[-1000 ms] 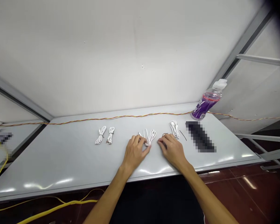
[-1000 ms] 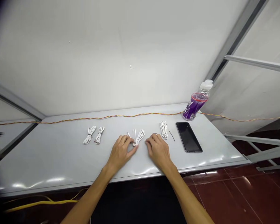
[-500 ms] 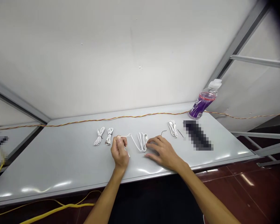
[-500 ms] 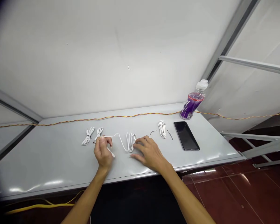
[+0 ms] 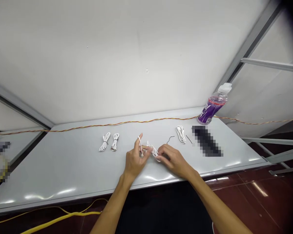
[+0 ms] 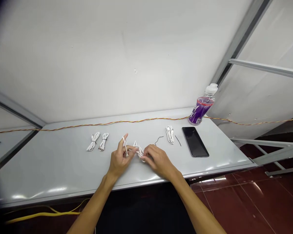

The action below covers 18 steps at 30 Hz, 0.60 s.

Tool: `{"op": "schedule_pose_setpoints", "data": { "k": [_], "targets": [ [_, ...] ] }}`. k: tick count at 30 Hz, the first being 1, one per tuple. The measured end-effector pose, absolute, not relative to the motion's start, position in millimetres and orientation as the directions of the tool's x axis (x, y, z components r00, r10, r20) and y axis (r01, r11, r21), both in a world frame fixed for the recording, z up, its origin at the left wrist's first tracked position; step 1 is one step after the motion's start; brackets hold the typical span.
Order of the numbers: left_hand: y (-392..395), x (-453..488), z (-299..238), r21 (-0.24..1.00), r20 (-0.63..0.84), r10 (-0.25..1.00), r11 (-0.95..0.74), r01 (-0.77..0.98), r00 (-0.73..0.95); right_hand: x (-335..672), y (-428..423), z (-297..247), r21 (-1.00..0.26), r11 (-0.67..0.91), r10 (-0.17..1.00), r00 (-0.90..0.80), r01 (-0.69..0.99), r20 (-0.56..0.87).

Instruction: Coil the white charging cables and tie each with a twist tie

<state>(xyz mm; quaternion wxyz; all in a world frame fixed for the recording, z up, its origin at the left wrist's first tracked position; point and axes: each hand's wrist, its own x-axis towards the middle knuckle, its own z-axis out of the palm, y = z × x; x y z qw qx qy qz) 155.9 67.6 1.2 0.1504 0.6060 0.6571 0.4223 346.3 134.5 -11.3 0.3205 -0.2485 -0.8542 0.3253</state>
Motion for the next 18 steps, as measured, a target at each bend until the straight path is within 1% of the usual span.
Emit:
{"op": "schedule_pose_setpoints", "data": {
  "k": [2,4,6,7,9,11,13,16,18],
  "targets": [
    [69,156,-2,0.656,0.336,0.932,-0.127,0.744,-0.137,348,136,-13,-0.802,0.571,0.712,-0.593,0.176,0.377],
    [70,156,-6,0.599,0.349,0.935,-0.177,0.781,-0.055,350,137,-14,-0.870,0.474,0.791,-0.498,0.133,0.355],
    [70,157,-9,0.582,0.366,0.930,-0.220,0.783,-0.011,352,137,-14,-0.921,0.381,0.840,-0.445,0.077,0.310],
    [69,157,-10,0.596,0.375,0.927,-0.229,0.769,-0.014,352,136,-15,-0.939,0.340,0.850,-0.442,0.045,0.287],
    [68,157,-11,0.670,0.383,0.921,-0.221,0.709,-0.074,352,135,-15,-0.960,0.281,0.848,-0.463,-0.017,0.256],
    [66,157,-9,0.784,0.355,0.919,-0.192,0.591,-0.172,352,135,-17,-0.969,0.238,0.848,-0.472,-0.061,0.239],
    [67,156,-6,0.876,0.316,0.908,-0.167,0.453,-0.276,352,137,-19,-0.981,0.167,0.873,-0.449,-0.096,0.193],
    [70,154,-1,0.941,0.283,0.855,-0.159,0.299,-0.434,353,141,-22,-0.981,0.064,0.913,-0.387,-0.181,0.131],
    [71,153,1,0.954,0.279,0.809,-0.171,0.247,-0.517,355,141,-21,-0.973,0.067,0.926,-0.350,-0.219,0.143]
  ]
}}
